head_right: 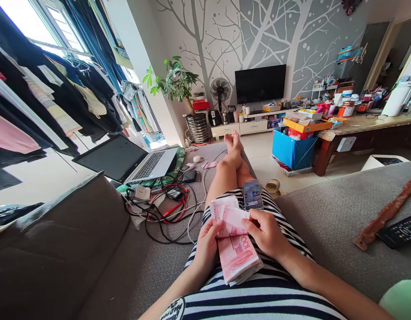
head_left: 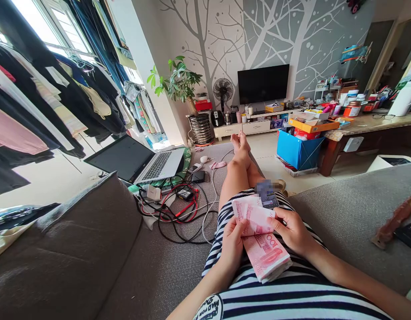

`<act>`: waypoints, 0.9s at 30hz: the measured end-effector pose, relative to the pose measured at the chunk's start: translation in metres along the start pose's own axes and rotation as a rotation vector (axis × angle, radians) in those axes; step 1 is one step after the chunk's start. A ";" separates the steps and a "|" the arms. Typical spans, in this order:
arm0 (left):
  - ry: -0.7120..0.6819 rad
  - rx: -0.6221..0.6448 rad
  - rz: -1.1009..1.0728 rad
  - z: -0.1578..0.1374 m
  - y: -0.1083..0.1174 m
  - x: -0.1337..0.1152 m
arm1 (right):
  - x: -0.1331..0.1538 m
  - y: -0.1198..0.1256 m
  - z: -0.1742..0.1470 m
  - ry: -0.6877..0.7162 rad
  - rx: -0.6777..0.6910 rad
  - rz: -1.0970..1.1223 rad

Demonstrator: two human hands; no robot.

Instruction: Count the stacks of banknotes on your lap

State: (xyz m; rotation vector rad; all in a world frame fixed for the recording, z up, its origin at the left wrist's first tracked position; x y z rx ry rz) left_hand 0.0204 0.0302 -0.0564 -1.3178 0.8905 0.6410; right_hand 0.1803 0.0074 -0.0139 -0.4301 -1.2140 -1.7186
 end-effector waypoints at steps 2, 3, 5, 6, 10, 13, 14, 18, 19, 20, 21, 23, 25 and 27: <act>-0.035 -0.067 0.013 0.001 0.003 -0.001 | 0.005 0.002 -0.001 0.043 -0.016 -0.027; -0.053 -0.093 0.029 0.001 0.004 -0.002 | 0.008 0.003 -0.002 0.069 -0.014 -0.030; -0.077 -0.102 0.069 0.002 0.005 -0.003 | 0.012 0.004 -0.003 0.128 0.008 -0.010; -0.079 -0.091 0.084 0.002 0.005 -0.003 | 0.014 0.004 -0.004 0.153 0.023 0.008; -0.066 -0.047 0.096 0.002 0.004 -0.002 | 0.014 0.004 -0.005 0.162 0.043 0.062; -0.016 -0.032 0.054 0.003 0.005 0.002 | 0.013 0.003 -0.004 0.132 0.047 0.080; -0.002 -0.026 0.037 0.003 0.005 0.003 | 0.013 0.003 -0.004 0.127 0.049 0.085; 0.017 -0.009 0.008 0.003 0.006 0.005 | 0.014 0.003 -0.004 0.123 0.049 0.101; 0.018 -0.007 0.012 0.003 0.006 0.005 | 0.014 0.003 -0.004 0.123 0.048 0.106; 0.020 -0.004 0.020 0.003 0.006 0.005 | 0.014 0.003 -0.004 0.124 0.047 0.110; 0.021 -0.002 0.030 0.002 0.005 0.005 | 0.013 0.003 -0.005 0.123 0.047 0.112; 0.017 -0.004 0.037 0.002 0.005 0.004 | 0.012 0.003 -0.005 0.123 0.047 0.114; 0.011 -0.001 0.026 0.001 0.004 0.003 | 0.011 0.003 -0.006 0.120 0.051 0.122; 0.008 0.006 0.017 0.001 0.004 0.003 | 0.011 0.003 -0.006 0.118 0.055 0.137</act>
Point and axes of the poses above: each hand's wrist, its own z-axis towards the middle knuckle, its own y-axis out of the back of the hand, x = y × z, the point moved 4 cm from there along z, towards the middle knuckle, and after that the axes turned 5 degrees about x, right-handed, at the moved point
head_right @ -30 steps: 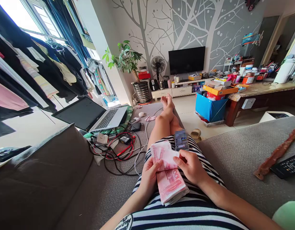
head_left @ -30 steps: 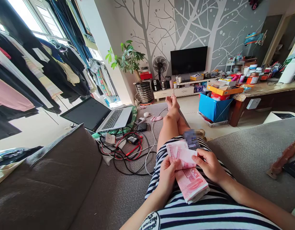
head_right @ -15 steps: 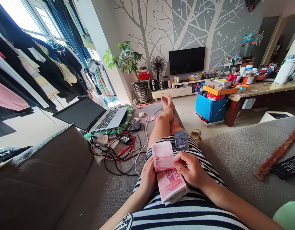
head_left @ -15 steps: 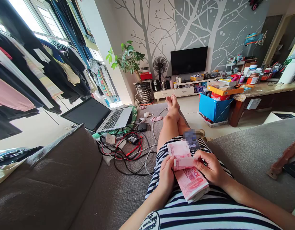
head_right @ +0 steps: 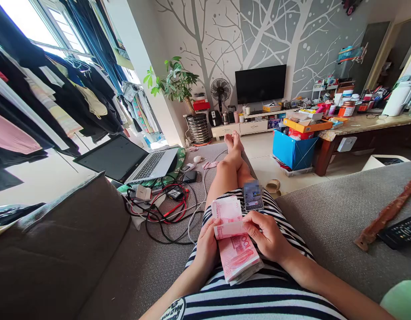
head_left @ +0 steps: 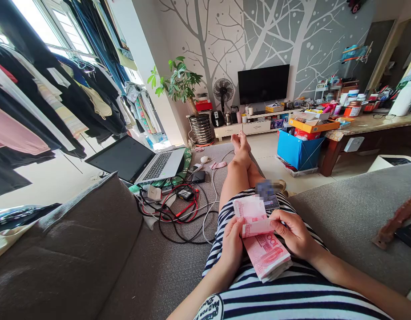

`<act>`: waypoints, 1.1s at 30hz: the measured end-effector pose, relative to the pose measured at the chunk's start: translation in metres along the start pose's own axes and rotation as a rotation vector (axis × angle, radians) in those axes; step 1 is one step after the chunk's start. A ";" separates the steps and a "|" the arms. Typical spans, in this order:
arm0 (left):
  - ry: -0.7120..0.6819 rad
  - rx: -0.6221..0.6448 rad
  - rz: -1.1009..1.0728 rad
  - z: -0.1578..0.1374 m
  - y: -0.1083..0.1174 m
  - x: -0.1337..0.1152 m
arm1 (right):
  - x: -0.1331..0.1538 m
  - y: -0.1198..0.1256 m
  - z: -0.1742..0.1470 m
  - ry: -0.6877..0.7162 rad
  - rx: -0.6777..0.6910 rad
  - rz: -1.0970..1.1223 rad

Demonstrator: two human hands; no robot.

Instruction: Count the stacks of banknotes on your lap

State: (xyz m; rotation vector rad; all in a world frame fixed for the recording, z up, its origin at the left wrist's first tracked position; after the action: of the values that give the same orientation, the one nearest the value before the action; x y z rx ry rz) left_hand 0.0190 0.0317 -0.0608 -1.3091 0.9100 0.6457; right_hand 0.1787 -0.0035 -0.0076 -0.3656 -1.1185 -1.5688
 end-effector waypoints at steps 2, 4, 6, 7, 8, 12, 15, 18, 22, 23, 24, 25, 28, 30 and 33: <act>0.000 0.002 0.001 0.000 0.000 0.000 | 0.000 -0.001 -0.001 -0.001 0.001 0.013; -0.003 -0.005 0.004 0.001 0.001 0.001 | -0.001 -0.001 -0.001 -0.002 0.000 0.021; -0.011 0.000 0.006 0.001 0.002 0.001 | -0.002 -0.001 -0.001 -0.006 -0.001 0.028; -0.016 0.007 0.006 0.001 0.002 0.001 | -0.002 -0.001 -0.001 -0.008 -0.003 0.032; -0.020 0.016 0.006 0.001 0.001 0.001 | -0.002 -0.001 -0.001 -0.010 -0.005 0.035; -0.023 0.017 0.001 0.001 0.001 0.001 | -0.003 -0.002 -0.001 -0.020 -0.014 0.044; -0.009 -0.023 -0.027 0.000 0.000 0.000 | -0.001 -0.002 -0.002 -0.011 -0.020 0.066; -0.009 -0.020 -0.065 -0.002 -0.003 -0.001 | -0.002 -0.003 -0.002 0.000 -0.009 0.120; -0.022 0.073 -0.064 -0.002 -0.009 -0.003 | -0.013 -0.001 0.000 -0.108 -0.091 0.049; -0.026 0.087 -0.056 -0.002 -0.010 -0.004 | -0.016 0.000 0.001 -0.151 -0.108 0.015; -0.030 0.097 -0.045 -0.002 -0.010 -0.004 | -0.018 0.000 0.002 -0.187 -0.117 -0.013; -0.030 0.103 -0.036 -0.003 -0.010 -0.005 | -0.020 -0.001 0.002 -0.210 -0.115 -0.032; -0.025 0.104 -0.017 -0.003 -0.010 -0.006 | -0.020 -0.003 0.004 -0.219 -0.100 -0.059; -0.025 0.102 -0.012 -0.003 -0.010 -0.005 | -0.019 -0.003 0.004 -0.206 -0.096 -0.067; -0.029 0.046 -0.008 -0.001 -0.004 -0.003 | -0.018 -0.003 0.003 -0.196 -0.102 -0.074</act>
State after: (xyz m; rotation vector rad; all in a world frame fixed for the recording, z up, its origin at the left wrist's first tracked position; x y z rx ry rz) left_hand 0.0209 0.0301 -0.0560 -1.2588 0.8906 0.6332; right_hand 0.1811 0.0094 -0.0201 -0.5620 -1.2154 -1.6870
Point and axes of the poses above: each hand's wrist, its own z-axis towards the middle knuckle, its own y-axis out of the back of the hand, x = y × z, the point moved 4 cm from there along z, towards the middle knuckle, and after that the axes turned 5 degrees about x, right-handed, at the moved point
